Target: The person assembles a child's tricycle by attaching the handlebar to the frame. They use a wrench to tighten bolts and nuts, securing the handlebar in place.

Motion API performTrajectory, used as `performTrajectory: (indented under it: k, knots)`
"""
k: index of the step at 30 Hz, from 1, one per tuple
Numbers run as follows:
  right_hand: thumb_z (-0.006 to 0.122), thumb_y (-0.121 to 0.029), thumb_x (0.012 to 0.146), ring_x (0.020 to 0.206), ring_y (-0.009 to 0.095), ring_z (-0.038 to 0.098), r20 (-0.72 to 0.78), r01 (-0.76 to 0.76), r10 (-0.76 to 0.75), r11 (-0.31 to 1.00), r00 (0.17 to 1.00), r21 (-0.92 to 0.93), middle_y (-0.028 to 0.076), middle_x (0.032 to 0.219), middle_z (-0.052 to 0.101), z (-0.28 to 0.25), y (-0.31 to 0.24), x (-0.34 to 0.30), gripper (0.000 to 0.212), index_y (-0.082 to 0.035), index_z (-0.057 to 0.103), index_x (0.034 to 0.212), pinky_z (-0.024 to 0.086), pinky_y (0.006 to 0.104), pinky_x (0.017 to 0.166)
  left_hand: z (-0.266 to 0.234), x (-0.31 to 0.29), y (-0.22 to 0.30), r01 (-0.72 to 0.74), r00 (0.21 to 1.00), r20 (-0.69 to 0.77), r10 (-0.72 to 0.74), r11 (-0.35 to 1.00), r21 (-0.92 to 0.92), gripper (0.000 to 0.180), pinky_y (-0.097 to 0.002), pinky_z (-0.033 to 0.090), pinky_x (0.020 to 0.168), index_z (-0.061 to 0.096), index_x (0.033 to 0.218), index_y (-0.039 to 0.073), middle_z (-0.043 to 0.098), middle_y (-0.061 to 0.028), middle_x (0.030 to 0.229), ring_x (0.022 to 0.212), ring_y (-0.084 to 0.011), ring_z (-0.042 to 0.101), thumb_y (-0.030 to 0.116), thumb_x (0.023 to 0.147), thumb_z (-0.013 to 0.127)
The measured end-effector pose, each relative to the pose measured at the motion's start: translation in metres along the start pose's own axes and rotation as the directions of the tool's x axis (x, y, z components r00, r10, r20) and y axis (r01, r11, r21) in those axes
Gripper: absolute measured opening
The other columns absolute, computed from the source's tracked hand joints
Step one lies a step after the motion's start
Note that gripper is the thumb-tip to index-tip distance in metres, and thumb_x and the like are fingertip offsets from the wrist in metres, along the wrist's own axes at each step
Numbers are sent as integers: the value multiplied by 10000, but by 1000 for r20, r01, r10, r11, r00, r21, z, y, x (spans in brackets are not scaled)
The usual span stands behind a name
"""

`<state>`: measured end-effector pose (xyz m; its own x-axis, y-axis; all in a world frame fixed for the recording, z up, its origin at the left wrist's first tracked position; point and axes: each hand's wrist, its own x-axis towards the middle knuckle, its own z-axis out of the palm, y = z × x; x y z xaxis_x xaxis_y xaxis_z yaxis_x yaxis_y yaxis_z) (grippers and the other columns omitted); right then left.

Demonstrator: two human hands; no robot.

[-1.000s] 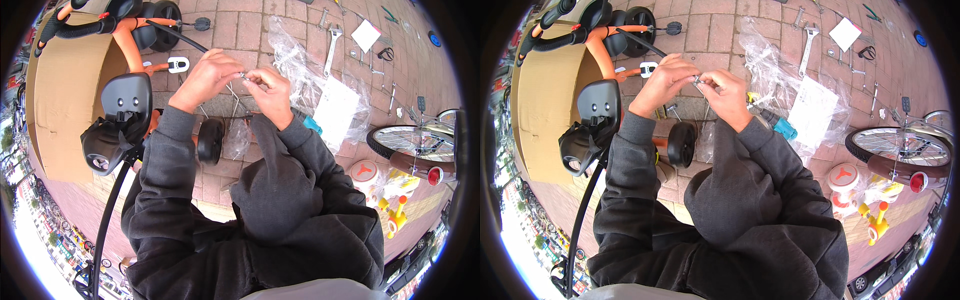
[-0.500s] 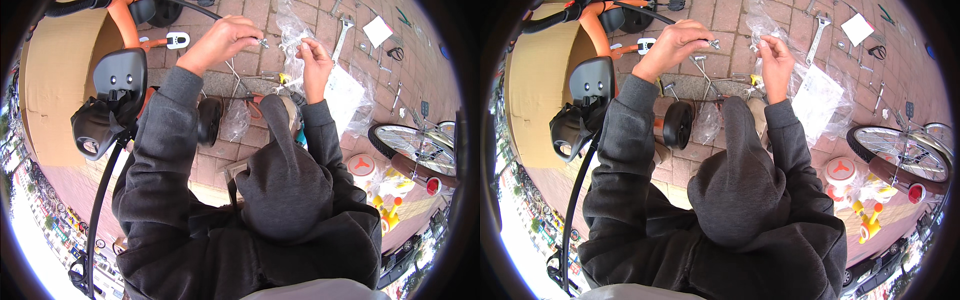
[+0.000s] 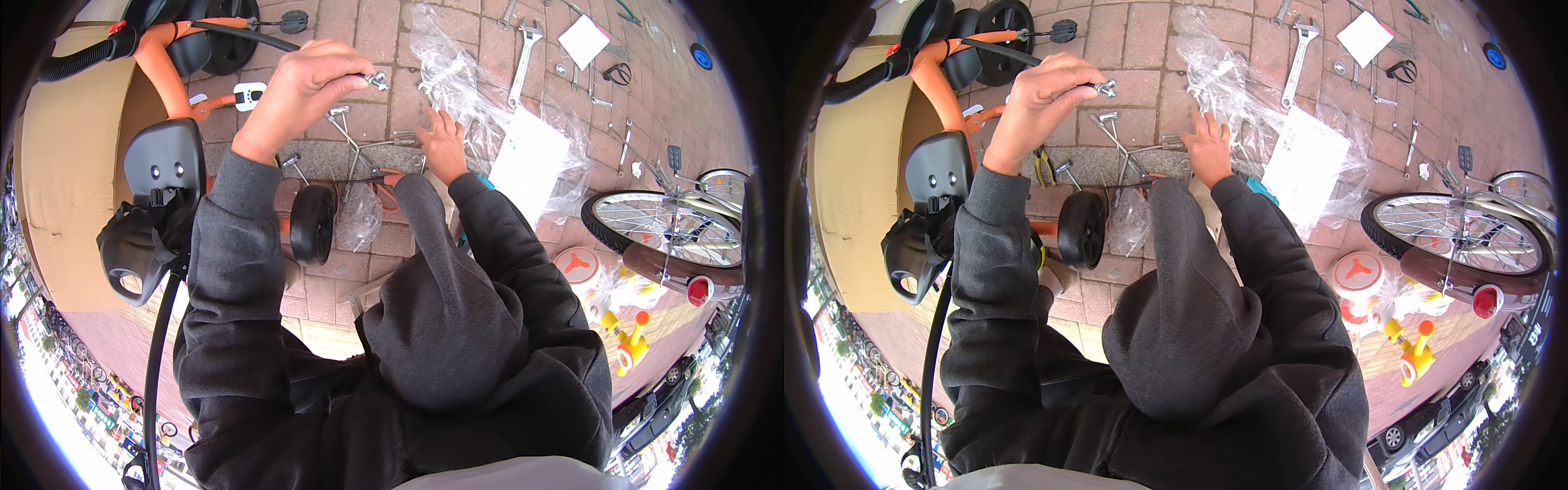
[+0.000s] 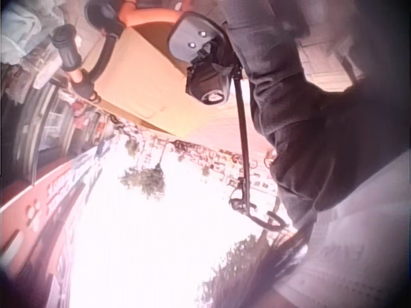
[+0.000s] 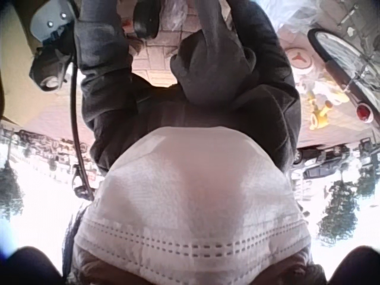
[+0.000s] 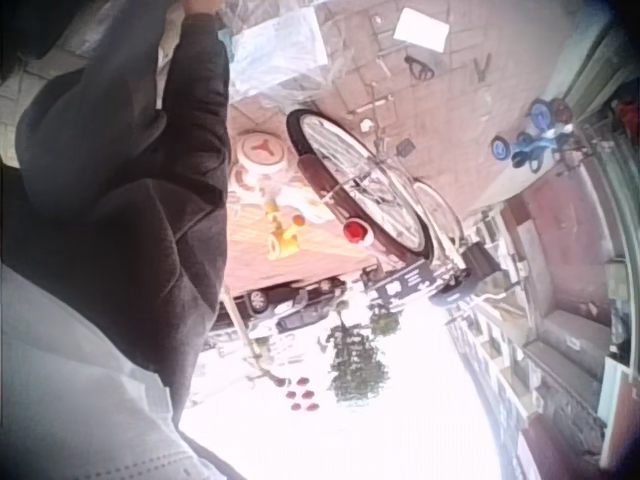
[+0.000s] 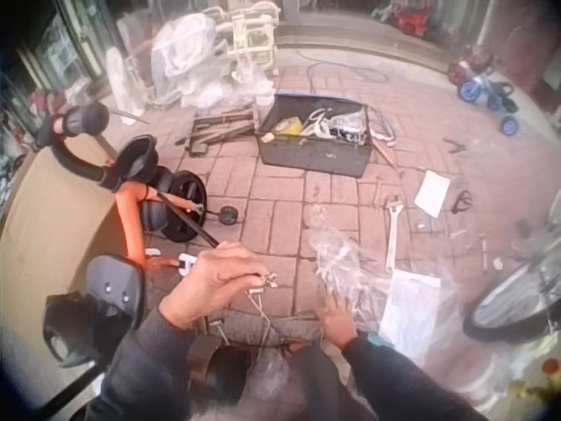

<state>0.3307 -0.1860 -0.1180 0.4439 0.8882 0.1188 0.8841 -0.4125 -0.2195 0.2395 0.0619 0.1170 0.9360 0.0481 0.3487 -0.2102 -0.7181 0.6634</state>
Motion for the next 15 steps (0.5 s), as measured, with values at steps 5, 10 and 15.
performTrajectory:
  k: [5,10,15]
  knots:
    - [649,-220,700,1295,332,202,231,-428,410,903,882,30,140,1400,241,4,34,46,292,-121,642,975,224,633,944,-1,2,5,84,996,31,-84,996,-1,172,-294,441,711,621,862,-9,617,-84,811,773,-213,565,-20,692,645]
    - [613,-258,740,1123,349,448,280,-647,586,647,760,403,200,1219,463,12,88,48,313,7,631,905,369,429,925,-1,5,12,112,993,47,-111,993,-23,150,-291,414,699,613,838,-14,607,-82,787,739,-218,551,-17,691,637]
    - [586,-193,786,727,193,576,208,-645,772,313,600,697,87,744,613,-48,173,-1,245,47,610,831,433,287,664,0,10,16,155,987,49,-154,988,-22,146,-302,412,705,609,821,-13,603,-93,775,734,-236,553,-18,678,638]
